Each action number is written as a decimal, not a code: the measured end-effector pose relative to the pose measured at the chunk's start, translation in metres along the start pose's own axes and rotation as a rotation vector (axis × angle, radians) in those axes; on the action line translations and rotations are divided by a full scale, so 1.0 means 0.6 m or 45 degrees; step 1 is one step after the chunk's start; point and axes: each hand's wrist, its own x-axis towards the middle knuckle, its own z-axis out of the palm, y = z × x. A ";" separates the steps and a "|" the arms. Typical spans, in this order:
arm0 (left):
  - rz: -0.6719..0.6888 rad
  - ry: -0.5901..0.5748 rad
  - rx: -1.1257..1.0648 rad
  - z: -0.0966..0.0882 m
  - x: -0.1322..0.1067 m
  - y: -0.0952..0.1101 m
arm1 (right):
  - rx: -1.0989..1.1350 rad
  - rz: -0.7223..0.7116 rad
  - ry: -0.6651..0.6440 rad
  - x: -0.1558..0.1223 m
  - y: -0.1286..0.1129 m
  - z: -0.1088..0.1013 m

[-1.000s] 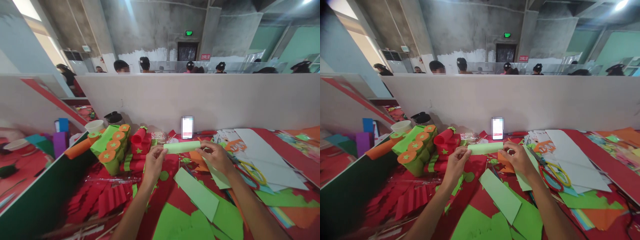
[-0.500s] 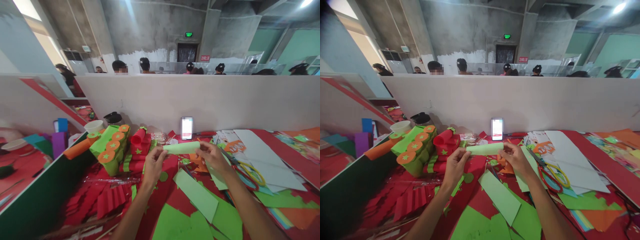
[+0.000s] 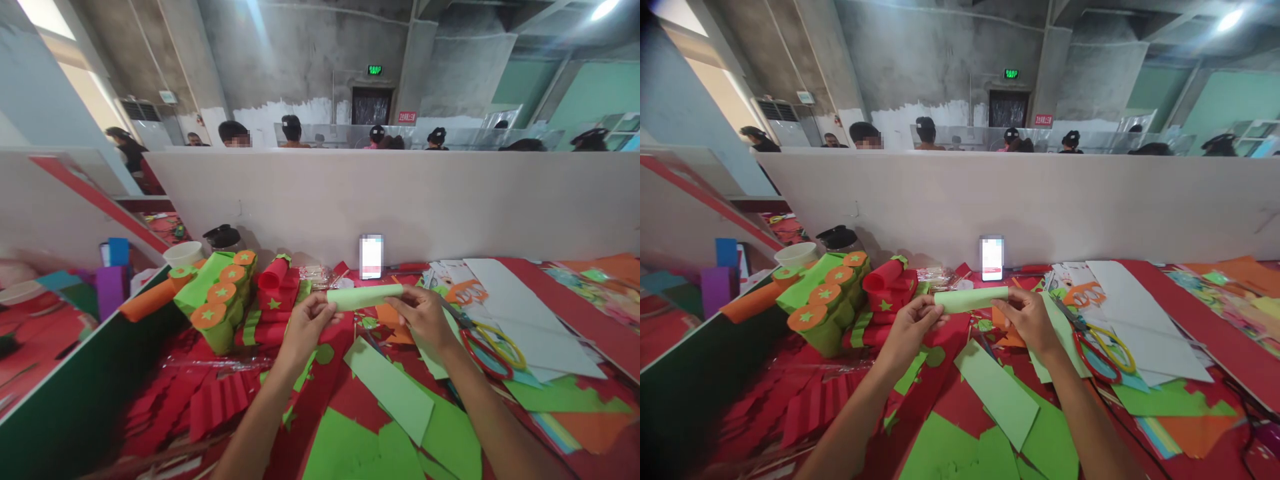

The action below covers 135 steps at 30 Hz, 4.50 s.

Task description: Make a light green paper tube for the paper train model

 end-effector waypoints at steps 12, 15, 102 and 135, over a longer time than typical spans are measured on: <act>-0.281 0.013 -0.292 0.002 -0.001 0.005 | -0.243 -0.310 -0.239 -0.004 0.000 -0.003; -0.226 0.054 -0.241 0.004 -0.001 0.004 | -0.225 -0.285 -0.229 -0.003 0.000 -0.001; -0.051 0.055 0.185 -0.009 0.009 -0.014 | 0.221 0.253 -0.031 0.013 0.021 0.003; 0.187 -0.054 0.373 0.006 0.000 -0.006 | 0.442 0.270 -0.186 0.002 0.012 0.019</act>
